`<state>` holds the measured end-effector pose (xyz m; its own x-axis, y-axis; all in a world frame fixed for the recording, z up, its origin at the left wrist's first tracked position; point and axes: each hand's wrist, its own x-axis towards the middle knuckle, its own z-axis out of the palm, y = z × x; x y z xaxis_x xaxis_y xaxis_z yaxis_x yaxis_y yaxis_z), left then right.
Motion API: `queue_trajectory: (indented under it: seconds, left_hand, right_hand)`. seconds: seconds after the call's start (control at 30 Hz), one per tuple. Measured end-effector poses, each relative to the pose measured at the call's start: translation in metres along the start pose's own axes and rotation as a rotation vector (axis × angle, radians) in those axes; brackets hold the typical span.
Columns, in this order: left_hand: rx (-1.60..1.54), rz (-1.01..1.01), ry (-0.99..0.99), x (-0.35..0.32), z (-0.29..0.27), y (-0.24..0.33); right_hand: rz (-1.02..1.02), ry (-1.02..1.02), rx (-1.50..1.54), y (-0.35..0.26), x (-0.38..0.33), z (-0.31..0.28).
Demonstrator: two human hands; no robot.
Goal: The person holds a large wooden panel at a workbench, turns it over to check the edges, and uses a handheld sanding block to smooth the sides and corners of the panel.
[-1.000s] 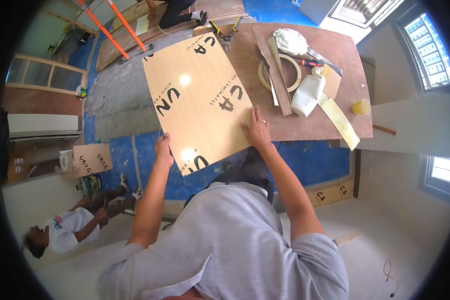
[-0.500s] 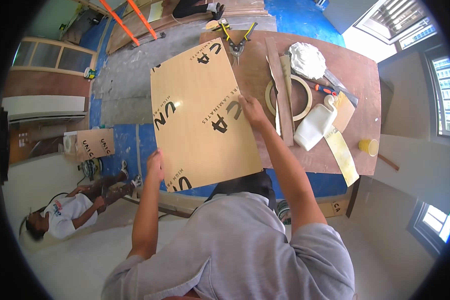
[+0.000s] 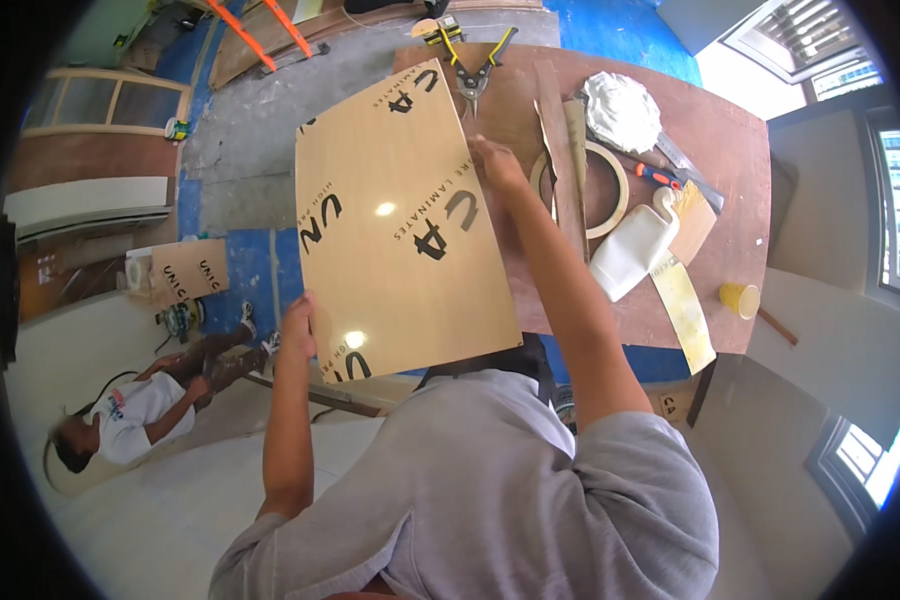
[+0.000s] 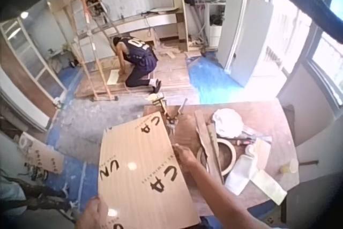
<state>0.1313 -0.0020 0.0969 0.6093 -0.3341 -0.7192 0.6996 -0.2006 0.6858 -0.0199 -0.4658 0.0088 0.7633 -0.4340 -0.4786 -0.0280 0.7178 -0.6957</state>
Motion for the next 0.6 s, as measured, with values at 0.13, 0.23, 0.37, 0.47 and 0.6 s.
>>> queue_trajectory:
  seconds: [0.13,0.23,0.37,0.47,0.6]
  left_hand:
    - [0.016,-0.016,0.011,-0.010,0.004,0.006]
    - [0.061,-0.021,-0.035,-0.015,0.011,0.018]
    - [0.114,-0.031,-0.085,-0.032,0.020,0.037]
    - [0.159,-0.004,-0.128,-0.046,0.030,0.059]
    - [0.172,0.089,-0.138,-0.067,0.050,0.084]
  right_hand:
    - [0.103,-0.088,0.218,-0.009,-0.063,0.019]
    - [0.066,-0.094,0.143,-0.016,-0.106,0.033]
    - [0.025,-0.030,0.081,-0.023,-0.135,0.042]
    - [0.003,-0.064,0.171,-0.027,-0.137,0.039]
    - [0.078,-0.005,0.223,-0.042,-0.133,0.036]
